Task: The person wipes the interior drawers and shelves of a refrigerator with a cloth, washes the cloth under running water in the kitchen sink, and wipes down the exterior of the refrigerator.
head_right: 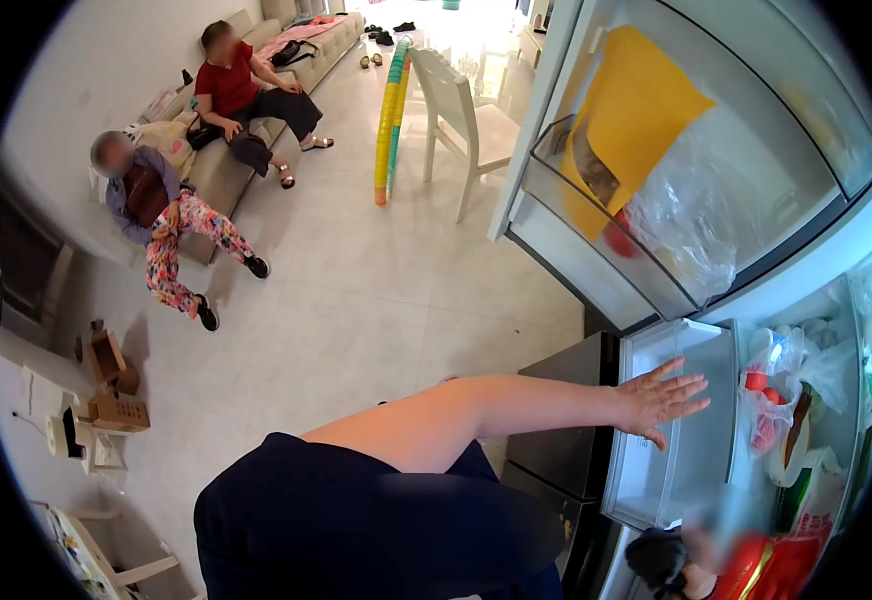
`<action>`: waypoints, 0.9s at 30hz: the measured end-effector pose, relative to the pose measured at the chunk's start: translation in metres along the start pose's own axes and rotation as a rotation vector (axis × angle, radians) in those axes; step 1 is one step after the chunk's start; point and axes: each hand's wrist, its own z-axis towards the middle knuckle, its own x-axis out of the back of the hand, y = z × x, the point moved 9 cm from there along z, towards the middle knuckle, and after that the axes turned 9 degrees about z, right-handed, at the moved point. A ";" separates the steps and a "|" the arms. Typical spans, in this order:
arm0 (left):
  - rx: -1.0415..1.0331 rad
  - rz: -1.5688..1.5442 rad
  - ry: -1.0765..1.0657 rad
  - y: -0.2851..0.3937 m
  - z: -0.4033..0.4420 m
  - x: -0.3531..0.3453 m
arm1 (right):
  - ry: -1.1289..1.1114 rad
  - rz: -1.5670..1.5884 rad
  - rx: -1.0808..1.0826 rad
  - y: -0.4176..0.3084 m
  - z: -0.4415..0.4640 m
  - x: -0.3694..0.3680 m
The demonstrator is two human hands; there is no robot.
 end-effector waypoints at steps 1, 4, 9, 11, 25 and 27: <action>0.000 -0.007 0.003 0.000 0.000 0.001 | 0.025 -0.001 0.059 -0.027 -0.001 -0.031; 0.040 -0.018 -0.106 -0.006 0.000 -0.002 | -0.185 -0.076 0.038 -0.044 0.015 -0.098; 0.067 -0.089 -0.265 -0.006 0.002 0.003 | 0.059 -0.155 -0.167 0.000 0.017 -0.137; 0.068 -0.026 -0.189 -0.007 -0.001 0.015 | 0.105 -0.148 -0.241 0.030 0.011 -0.149; 0.006 0.125 -0.057 0.001 0.004 0.029 | 0.367 0.154 -0.533 0.266 -0.087 -0.199; -0.011 0.118 -0.066 0.008 0.005 0.023 | 0.465 0.158 -0.551 0.296 -0.106 -0.203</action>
